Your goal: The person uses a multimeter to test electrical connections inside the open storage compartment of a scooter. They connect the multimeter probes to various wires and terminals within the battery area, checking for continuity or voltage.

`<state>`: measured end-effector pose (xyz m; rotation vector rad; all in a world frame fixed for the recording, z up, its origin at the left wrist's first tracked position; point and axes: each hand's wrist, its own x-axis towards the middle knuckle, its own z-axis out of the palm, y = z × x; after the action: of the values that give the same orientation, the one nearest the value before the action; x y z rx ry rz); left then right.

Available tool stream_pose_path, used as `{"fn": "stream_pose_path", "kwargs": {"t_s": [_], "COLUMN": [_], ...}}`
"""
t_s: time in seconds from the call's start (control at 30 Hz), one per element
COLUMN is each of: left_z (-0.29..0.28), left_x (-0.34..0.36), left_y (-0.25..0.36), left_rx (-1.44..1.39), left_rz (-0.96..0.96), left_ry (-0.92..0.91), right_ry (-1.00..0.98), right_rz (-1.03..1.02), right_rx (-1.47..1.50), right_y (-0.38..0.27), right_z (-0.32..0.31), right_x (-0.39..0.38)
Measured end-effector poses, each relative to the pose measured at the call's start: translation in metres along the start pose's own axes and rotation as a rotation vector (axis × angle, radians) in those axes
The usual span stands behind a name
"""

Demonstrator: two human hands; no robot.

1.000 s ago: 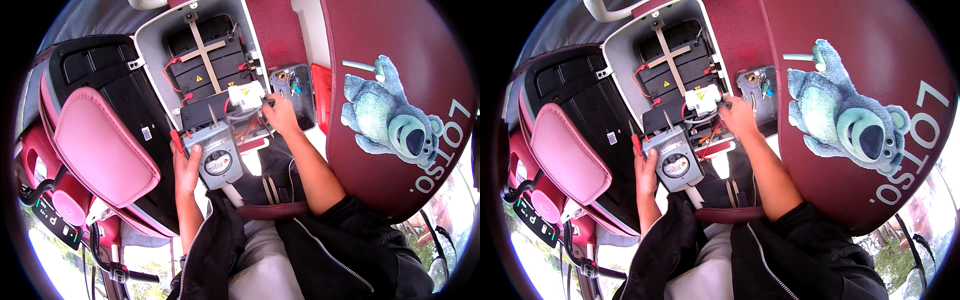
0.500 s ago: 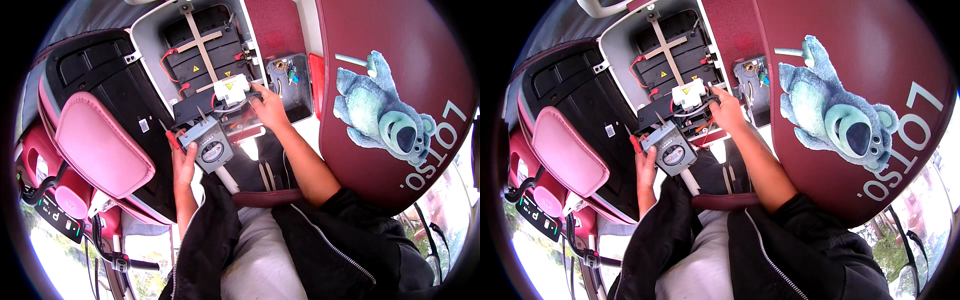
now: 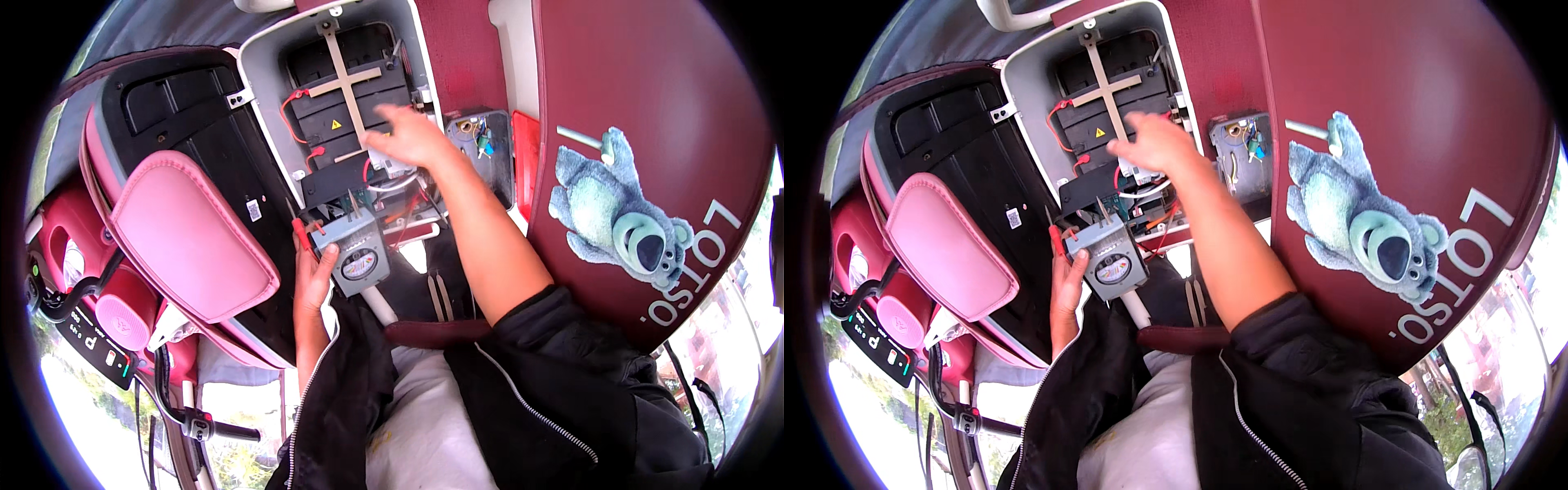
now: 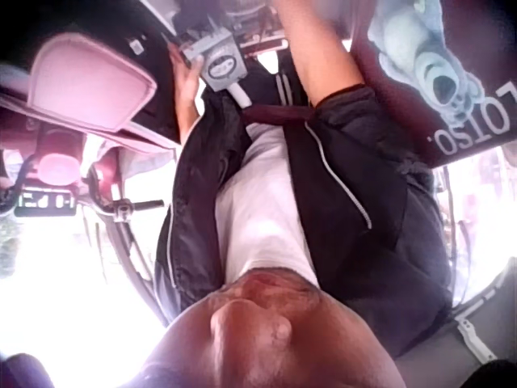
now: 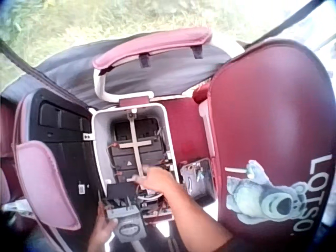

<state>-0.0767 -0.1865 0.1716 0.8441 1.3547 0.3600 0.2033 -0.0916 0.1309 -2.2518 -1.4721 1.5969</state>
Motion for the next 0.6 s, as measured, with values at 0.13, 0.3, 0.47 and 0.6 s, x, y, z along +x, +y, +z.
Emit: {"fn": "stream_pose_path", "kwargs": {"t_s": [0.13,0.3,0.47,0.6], "left_z": [-0.007,0.01,0.007,0.016], "left_x": [-0.006,-0.028,-0.03,0.008], "left_y": [-0.004,0.057,0.075,0.1], "left_rx": [0.241,0.202,-0.244,-0.349], "left_rz": [0.052,0.111,0.06,-0.01], "left_ry": [0.027,0.025,-0.05,-0.011], "right_ry": [-0.305,-0.311,-0.252,-0.348], "right_rz": [-0.006,0.028,-0.015,-0.01], "right_rx": [-0.237,-0.125,-0.085,-0.005], "right_y": [-0.024,-0.015,-0.017,-0.01], "right_z": [0.002,-0.002,0.002,-0.003], "right_x": [-0.007,-0.01,-0.01,-0.001]}}
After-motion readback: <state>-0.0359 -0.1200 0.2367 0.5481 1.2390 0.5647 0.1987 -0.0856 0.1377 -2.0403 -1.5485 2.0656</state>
